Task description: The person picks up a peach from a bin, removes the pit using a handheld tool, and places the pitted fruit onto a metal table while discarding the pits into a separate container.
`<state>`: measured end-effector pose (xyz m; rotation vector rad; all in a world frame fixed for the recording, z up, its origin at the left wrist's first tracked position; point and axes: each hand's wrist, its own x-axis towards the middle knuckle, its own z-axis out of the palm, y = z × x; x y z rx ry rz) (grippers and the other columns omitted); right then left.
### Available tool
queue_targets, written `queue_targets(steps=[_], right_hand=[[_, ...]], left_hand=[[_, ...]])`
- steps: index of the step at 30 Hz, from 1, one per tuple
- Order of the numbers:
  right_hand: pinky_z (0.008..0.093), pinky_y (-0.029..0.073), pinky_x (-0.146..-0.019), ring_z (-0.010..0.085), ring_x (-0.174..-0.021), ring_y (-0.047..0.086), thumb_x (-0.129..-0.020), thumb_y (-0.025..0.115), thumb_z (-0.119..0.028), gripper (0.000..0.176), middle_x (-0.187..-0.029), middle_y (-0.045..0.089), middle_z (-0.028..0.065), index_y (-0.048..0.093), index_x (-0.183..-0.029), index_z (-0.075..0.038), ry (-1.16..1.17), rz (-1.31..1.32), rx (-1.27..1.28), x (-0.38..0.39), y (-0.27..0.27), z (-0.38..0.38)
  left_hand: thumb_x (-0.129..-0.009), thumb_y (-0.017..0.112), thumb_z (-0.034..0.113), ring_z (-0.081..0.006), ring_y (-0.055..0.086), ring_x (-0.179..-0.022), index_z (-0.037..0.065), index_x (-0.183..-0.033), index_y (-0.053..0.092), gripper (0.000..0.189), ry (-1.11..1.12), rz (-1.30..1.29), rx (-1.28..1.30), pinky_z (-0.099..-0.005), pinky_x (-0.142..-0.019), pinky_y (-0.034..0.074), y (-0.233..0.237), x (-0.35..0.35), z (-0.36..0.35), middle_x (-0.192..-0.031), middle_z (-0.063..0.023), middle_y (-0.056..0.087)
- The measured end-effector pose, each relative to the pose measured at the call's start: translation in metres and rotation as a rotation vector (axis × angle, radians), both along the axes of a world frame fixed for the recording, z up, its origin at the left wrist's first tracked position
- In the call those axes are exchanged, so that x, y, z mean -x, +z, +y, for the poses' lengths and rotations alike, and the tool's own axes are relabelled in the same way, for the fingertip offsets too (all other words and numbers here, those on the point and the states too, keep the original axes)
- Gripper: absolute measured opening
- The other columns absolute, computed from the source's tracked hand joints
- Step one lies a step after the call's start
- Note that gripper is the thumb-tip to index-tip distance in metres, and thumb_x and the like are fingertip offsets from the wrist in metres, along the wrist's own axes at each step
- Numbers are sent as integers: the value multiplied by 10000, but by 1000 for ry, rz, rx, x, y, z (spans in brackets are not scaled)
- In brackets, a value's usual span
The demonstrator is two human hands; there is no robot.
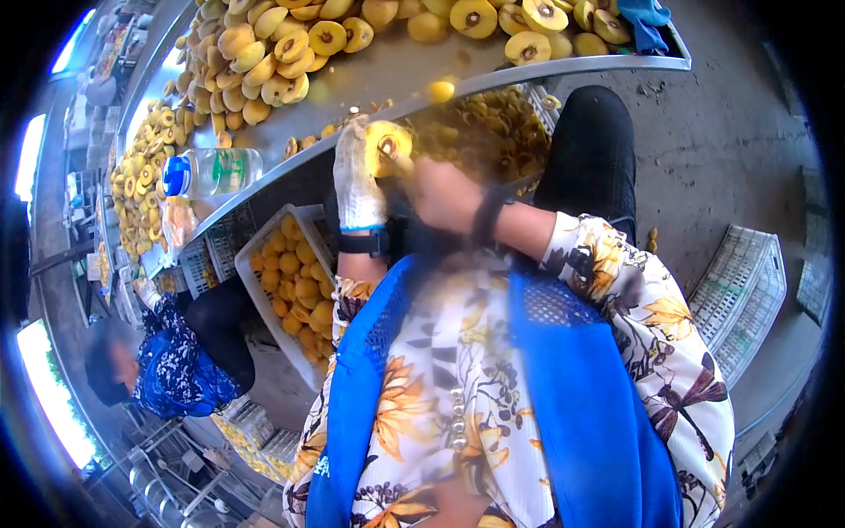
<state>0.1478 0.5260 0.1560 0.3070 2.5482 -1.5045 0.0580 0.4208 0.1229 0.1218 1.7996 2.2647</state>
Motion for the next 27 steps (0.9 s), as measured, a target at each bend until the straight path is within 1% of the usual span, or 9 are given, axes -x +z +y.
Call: queue_targets(steps=[4,5,8,11,14,16,20,23,27], right_hand=[[389,473,-511,329,-548,597,-764,511,-127,221,-648,581,226,478,-874,62,-79,-35,125,1,-8,-9],[374,470,-478,304,-505,594,-765,503,-121,215,-629,581,209,477,-877,61,-90,-53,140,0,-7,-13],[368,474,-492,279,-555,605,-757,511,-128,221,-708,595,209,504,-886,52,-42,-284,298,4,12,-11],[346,465,-462,228,-500,583,-760,504,-121,210,-676,585,177,495,-880,51,-11,-247,388,0,0,-14],[272,401,-341,140,-374,493,-788,467,-64,138,-561,510,63,446,-892,25,-32,-211,446,-1,-2,-18],[266,398,-342,132,-374,488,-792,474,-74,148,-565,512,61,442,-899,23,-28,-193,458,0,-6,-19],[253,388,-341,119,-376,479,-794,478,-69,146,-568,505,49,440,-904,19,13,-150,395,1,-9,-19],[238,370,-338,100,-368,446,-787,483,-48,139,-569,480,24,446,-909,6,49,-287,604,1,0,-14],[220,333,-334,69,-354,380,-784,484,-22,116,-563,437,-6,448,-895,-31,43,-411,1041,-2,-9,-15]], left_hand=[[-918,487,280,-177,578,-843,-5,-1041,549,316,198,-11,-26,-296,-724,490,11,-15,14,-973,-83,593],[-903,512,274,-165,564,-705,39,-969,549,247,185,-73,-56,-284,-571,484,13,-15,12,-842,-70,593],[-853,549,427,-202,590,-710,18,-932,561,417,-132,-583,-367,-291,-637,497,-5,5,-11,-812,-98,602],[-811,580,478,-207,585,-679,37,-909,557,452,-137,-681,-314,-295,-610,499,3,6,-8,-784,-101,597],[-815,575,466,-209,583,-651,58,-881,563,414,-128,-732,-317,-301,-568,496,0,8,-9,-755,-92,596],[-824,557,477,-220,575,-581,74,-817,575,403,-159,-740,-319,-311,-486,482,0,9,-8,-682,-83,593],[-853,554,404,-205,564,-542,43,-820,593,365,-64,-708,-321,-295,-483,480,12,5,-7,-684,-90,601],[-866,568,303,-194,564,-521,16,-821,598,293,-24,-324,-156,-287,-469,475,7,8,-11,-698,-101,616],[-897,519,327,-111,587,-715,23,-926,616,320,29,-130,102,-234,-602,485,3,4,-10,-833,-63,625]])
